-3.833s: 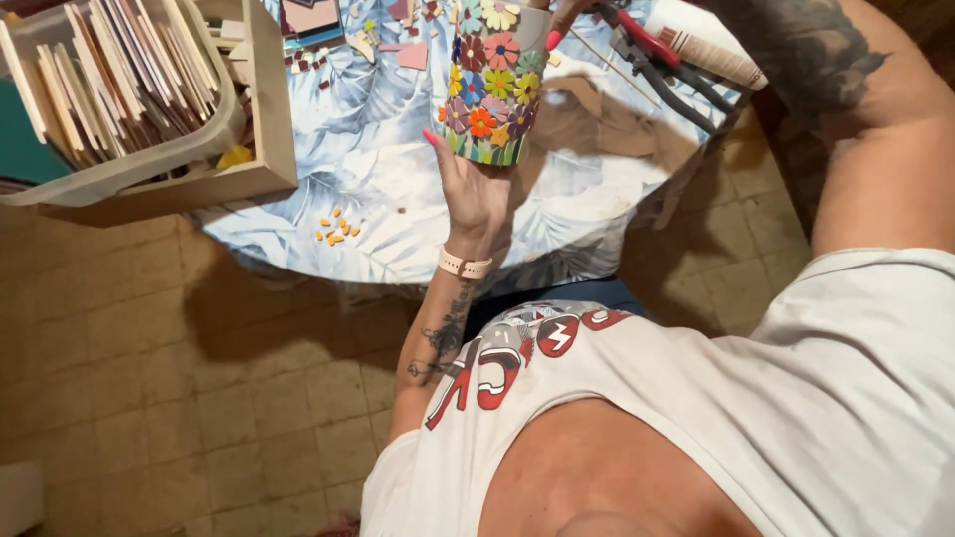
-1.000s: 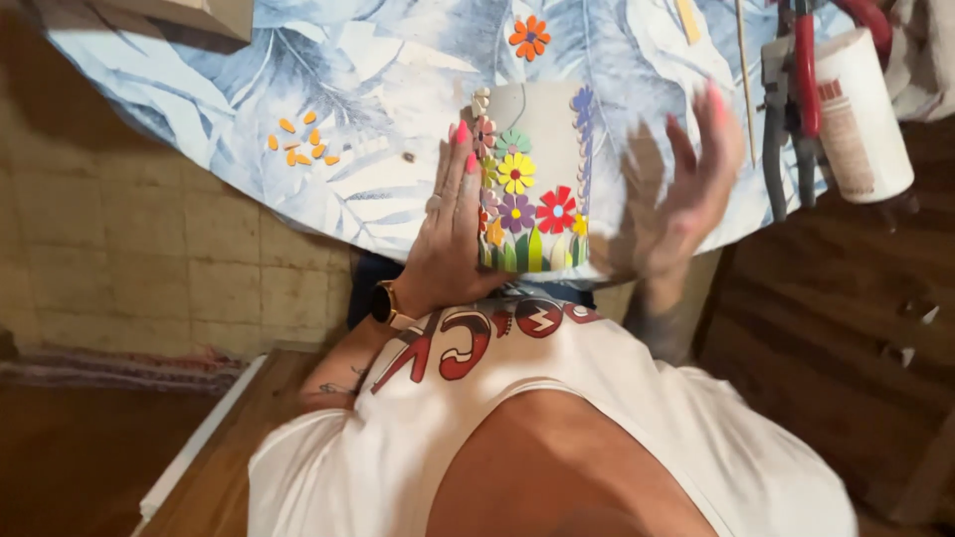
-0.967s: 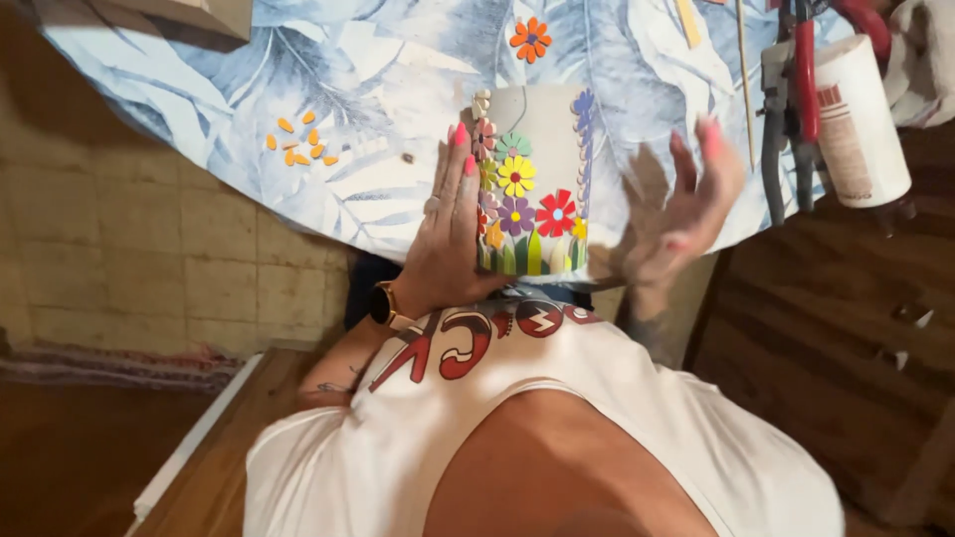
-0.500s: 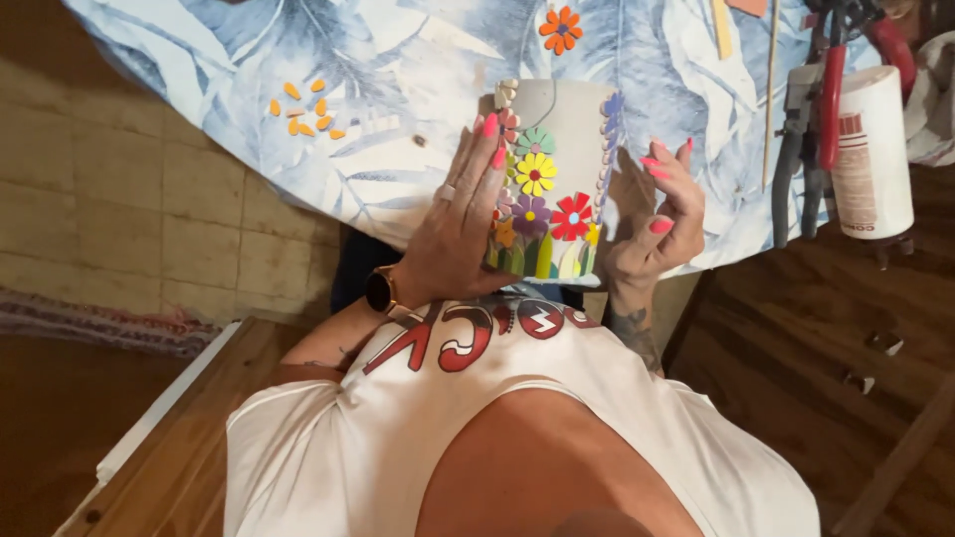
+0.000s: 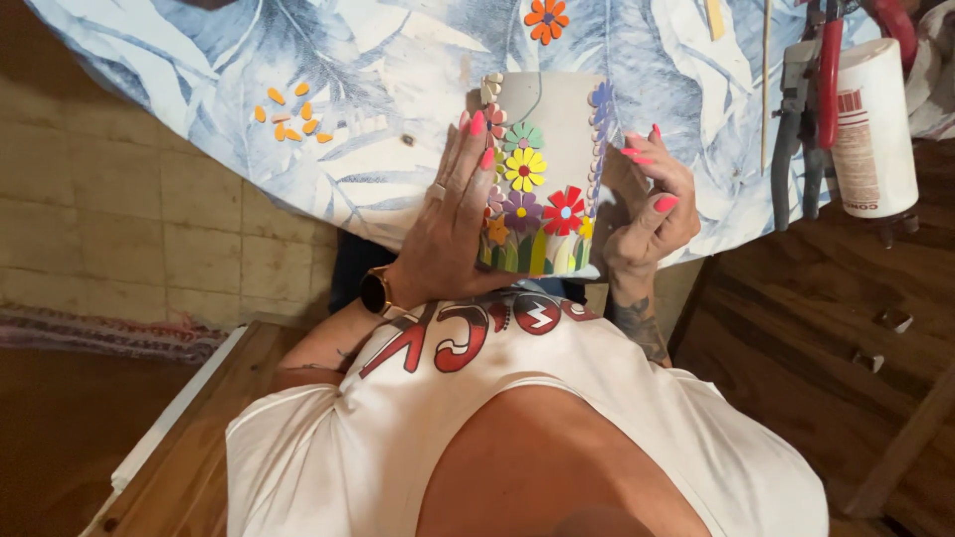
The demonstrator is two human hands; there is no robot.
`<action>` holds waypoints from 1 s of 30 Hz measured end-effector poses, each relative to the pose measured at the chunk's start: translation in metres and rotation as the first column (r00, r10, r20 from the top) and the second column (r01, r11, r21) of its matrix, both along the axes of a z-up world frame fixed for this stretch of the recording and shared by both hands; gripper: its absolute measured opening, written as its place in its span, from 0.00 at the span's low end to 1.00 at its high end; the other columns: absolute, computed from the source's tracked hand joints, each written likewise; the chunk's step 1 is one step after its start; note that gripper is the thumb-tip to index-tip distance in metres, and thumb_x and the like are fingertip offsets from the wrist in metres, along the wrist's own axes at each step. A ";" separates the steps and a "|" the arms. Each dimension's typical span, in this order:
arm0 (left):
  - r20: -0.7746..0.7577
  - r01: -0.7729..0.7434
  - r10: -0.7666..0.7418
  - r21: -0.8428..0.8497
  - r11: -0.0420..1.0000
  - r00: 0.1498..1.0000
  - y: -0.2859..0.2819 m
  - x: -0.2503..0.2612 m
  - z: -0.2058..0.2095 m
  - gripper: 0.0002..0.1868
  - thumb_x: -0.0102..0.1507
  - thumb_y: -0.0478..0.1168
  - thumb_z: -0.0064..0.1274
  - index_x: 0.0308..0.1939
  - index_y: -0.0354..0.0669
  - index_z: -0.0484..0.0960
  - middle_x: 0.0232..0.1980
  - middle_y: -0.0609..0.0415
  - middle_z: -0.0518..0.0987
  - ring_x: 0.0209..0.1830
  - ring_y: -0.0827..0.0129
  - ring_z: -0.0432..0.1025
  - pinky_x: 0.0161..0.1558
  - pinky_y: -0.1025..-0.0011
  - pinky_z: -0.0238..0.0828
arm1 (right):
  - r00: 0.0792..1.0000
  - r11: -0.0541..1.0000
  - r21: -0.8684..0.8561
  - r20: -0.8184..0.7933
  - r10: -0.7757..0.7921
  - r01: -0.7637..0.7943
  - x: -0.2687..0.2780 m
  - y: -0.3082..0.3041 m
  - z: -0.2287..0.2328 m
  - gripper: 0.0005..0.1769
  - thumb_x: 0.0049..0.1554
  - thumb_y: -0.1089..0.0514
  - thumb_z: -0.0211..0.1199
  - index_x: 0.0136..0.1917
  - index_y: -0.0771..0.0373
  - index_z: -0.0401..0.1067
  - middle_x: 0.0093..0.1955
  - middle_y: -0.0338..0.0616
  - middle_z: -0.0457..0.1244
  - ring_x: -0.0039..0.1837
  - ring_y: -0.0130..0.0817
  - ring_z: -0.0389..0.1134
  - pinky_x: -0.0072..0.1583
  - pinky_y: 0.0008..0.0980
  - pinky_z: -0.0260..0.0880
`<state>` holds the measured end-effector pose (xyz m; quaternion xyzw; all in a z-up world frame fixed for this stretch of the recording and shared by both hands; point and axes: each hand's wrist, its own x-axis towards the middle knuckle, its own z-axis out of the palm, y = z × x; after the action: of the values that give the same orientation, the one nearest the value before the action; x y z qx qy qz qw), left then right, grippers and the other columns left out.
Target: Decorating a cylindrical container with small flower-shaped mosaic pieces using pliers and hands
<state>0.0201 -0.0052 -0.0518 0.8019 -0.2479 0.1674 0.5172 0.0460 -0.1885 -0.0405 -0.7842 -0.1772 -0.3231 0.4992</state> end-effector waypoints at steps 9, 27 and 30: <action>0.007 0.016 -0.016 -0.031 0.999 1.000 0.003 0.000 -0.003 0.59 0.43 0.74 0.51 0.60 0.35 0.48 0.65 0.36 0.44 0.67 0.42 0.38 0.65 0.46 0.33 | 0.999 0.999 0.007 -0.020 -0.048 0.048 -0.001 0.005 0.007 0.20 0.58 0.57 0.34 0.39 0.76 0.59 0.36 0.56 0.57 0.44 0.49 0.63 0.52 0.45 0.62; 0.065 -0.054 0.067 -0.182 0.982 0.996 0.005 -0.004 -0.001 0.48 0.49 0.73 0.35 0.59 0.41 0.52 0.60 0.41 0.55 0.63 0.38 0.44 0.61 0.41 0.39 | 0.983 0.991 0.069 -0.152 -0.104 0.116 -0.005 -0.015 -0.016 0.09 0.58 0.63 0.41 0.46 0.73 0.55 0.31 0.46 0.52 0.31 0.28 0.53 0.37 0.25 0.58; 0.079 -0.060 0.076 -0.189 0.980 0.994 0.005 -0.004 -0.003 0.47 0.50 0.72 0.36 0.58 0.39 0.54 0.58 0.41 0.56 0.62 0.36 0.46 0.60 0.41 0.41 | 0.983 0.991 0.081 -0.161 -0.093 0.107 -0.006 -0.015 -0.016 0.10 0.58 0.62 0.40 0.47 0.74 0.54 0.31 0.47 0.52 0.32 0.28 0.52 0.37 0.25 0.58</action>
<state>0.0159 -0.0001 -0.0549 0.7502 -0.2256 0.2415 0.5728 0.0404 -0.2035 -0.0567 -0.7921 -0.0832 -0.2924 0.5294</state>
